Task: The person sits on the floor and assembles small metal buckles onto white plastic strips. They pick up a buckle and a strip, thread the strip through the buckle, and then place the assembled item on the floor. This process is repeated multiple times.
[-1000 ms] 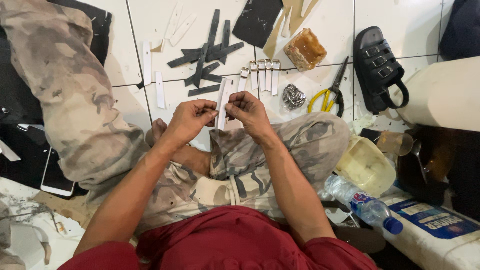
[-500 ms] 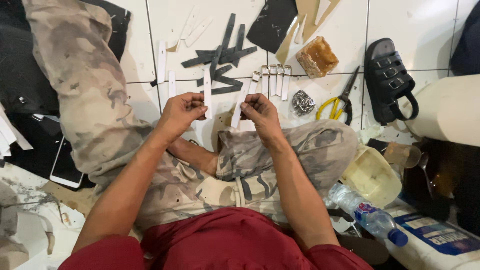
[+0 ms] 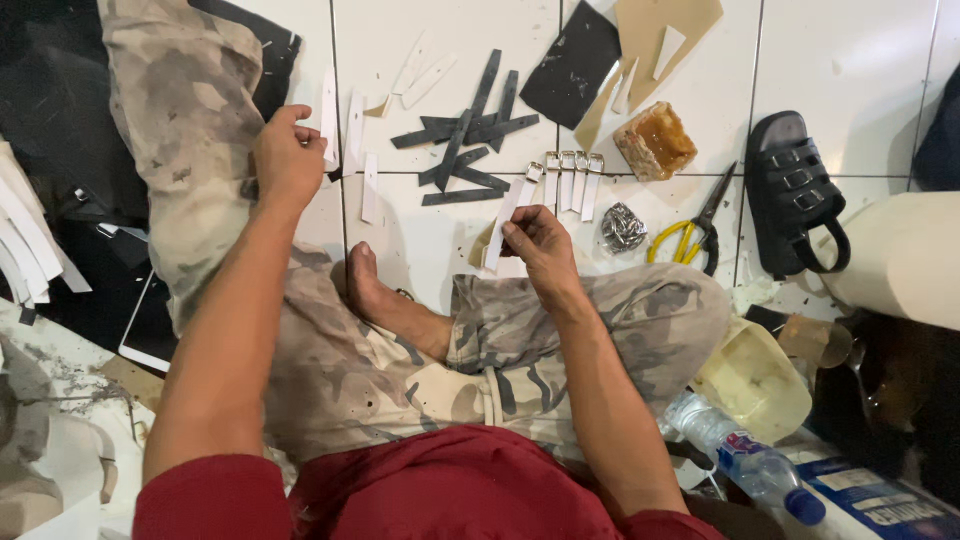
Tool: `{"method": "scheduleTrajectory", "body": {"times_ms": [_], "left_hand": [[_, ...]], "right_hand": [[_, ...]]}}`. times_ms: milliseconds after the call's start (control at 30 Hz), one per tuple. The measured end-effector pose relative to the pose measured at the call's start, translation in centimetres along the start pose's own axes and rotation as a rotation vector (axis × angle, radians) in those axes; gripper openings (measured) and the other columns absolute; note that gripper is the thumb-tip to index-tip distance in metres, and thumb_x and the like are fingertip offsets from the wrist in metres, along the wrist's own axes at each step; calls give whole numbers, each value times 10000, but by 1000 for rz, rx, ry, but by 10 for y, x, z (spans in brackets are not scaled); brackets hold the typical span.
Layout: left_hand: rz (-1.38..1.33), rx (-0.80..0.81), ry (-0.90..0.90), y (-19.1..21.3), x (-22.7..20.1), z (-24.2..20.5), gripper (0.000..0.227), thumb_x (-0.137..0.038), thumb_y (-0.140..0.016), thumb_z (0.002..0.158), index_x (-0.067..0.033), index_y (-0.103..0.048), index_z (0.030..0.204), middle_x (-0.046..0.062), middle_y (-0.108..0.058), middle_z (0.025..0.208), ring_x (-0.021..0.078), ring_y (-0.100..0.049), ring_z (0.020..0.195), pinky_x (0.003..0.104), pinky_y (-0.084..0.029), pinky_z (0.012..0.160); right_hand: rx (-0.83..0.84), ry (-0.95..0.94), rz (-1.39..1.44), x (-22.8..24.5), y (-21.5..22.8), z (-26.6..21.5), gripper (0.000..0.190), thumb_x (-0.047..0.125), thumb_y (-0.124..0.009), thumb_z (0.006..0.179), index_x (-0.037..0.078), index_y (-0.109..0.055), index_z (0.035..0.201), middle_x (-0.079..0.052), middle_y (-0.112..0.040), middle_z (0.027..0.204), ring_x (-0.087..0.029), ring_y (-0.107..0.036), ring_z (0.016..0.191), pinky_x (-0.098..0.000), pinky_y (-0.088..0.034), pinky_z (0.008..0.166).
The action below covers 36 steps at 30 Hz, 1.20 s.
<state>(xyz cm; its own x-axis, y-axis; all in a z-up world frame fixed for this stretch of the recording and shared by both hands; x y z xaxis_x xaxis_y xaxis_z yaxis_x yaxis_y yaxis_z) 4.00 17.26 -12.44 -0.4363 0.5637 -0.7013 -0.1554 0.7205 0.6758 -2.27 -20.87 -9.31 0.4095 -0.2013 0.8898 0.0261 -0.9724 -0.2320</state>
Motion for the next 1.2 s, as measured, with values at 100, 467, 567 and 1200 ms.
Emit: {"method": "scheduleTrajectory", "body": {"times_ms": [100, 467, 567, 1200], "left_hand": [[153, -47, -45, -8, 3, 7, 249, -67, -691, 780, -137, -656, 1017, 36, -671, 792, 249, -655, 807, 356, -519, 698], [316, -48, -47, 8, -24, -21, 203, -109, -547, 905, -93, -585, 1104, 100, -582, 911, 304, -603, 915, 429, -487, 768], [341, -26, -158, 6, -53, -42, 186, -132, -576, 901, -42, -606, 1061, 142, -586, 911, 355, -615, 875, 450, -499, 741], [130, -31, 62, -20, -12, -12, 59, -189, -653, 840, -157, -630, 884, 14, -665, 785, 227, -652, 813, 353, -505, 689]], "right_hand": [[9, 4, 3, 0, -1, 1, 237, 101, -690, 822, -4, -541, 974, -85, -557, 737, -182, -635, 634, -274, -554, 597], [28, 6, -12, -3, -2, 2, 249, 100, -691, 822, 0, -529, 983, -90, -584, 720, -175, -638, 617, -268, -554, 584], [30, 3, -20, -3, -3, 1, 254, 107, -691, 825, 0, -526, 986, -88, -583, 730, -171, -636, 630, -269, -553, 592], [25, -7, -69, -3, -4, 2, 238, 99, -679, 832, -10, -532, 983, -103, -591, 730, -176, -630, 629, -264, -543, 593]]}}
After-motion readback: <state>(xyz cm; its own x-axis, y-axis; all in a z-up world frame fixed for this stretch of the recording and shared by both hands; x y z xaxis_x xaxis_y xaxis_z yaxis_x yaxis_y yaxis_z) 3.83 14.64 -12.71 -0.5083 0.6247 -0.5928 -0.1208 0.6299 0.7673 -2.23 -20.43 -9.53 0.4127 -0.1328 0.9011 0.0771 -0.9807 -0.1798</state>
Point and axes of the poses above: each hand's wrist, its own z-axis towards the middle knuckle, its own y-axis out of the back of the hand, x = y × z, the point moved 10 cm from there along z, towards the middle knuckle
